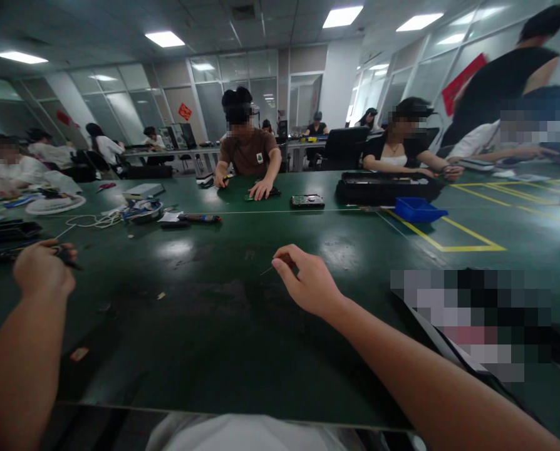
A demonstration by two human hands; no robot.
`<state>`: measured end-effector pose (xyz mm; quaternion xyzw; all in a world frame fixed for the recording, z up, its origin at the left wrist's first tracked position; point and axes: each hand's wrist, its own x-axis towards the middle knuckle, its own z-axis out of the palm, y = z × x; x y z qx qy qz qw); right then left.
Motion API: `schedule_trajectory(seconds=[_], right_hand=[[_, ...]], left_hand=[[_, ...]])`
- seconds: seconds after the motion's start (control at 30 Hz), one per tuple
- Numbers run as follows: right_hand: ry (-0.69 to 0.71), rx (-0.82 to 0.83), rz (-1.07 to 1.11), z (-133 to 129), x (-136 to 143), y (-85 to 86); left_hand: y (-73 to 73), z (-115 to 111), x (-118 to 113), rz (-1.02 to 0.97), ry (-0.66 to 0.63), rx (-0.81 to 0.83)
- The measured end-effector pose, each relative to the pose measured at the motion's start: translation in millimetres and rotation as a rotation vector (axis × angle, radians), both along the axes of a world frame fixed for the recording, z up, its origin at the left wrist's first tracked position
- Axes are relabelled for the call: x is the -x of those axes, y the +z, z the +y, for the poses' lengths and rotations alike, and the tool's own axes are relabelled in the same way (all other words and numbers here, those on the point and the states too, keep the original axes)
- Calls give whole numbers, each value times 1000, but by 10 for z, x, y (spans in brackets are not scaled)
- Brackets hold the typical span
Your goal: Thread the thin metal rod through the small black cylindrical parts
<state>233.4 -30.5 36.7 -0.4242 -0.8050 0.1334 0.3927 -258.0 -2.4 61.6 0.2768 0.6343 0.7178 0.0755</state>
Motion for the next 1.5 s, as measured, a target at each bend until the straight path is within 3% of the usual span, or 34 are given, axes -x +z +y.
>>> schedule_trajectory(seconds=[0.1, 0.33, 0.5, 0.6, 0.67, 0.77, 1.0, 1.2, 1.5], right_hand=[[-4, -7, -3, -6, 8, 6], [-23, -8, -5, -16, -6, 1], [-51, 16, -4, 3, 24, -29], [-41, -37, 53, 15, 51, -53], [-45, -58, 93, 14, 53, -56], [-87, -47, 89, -8, 35, -43], [-52, -60, 279, -85, 29, -45], [-43, -58, 142, -62, 54, -75], [-68, -36, 147, -47, 43, -63]], left_hand=[[120, 35, -380, -173, -155, -33], [149, 27, -1314, -127, -708, 80], [8, -58, -2131, 253, -1031, 329], [-160, -88, -2538, 539, -1104, 412], [-289, -85, -2713, 620, -1098, 433], [-463, -50, -2800, 633, -1091, 421], [-692, 34, -2645, 627, -1172, 278], [-707, -1, -2670, 573, -1153, 231], [-674, -25, -2639, 602, -1126, 218]])
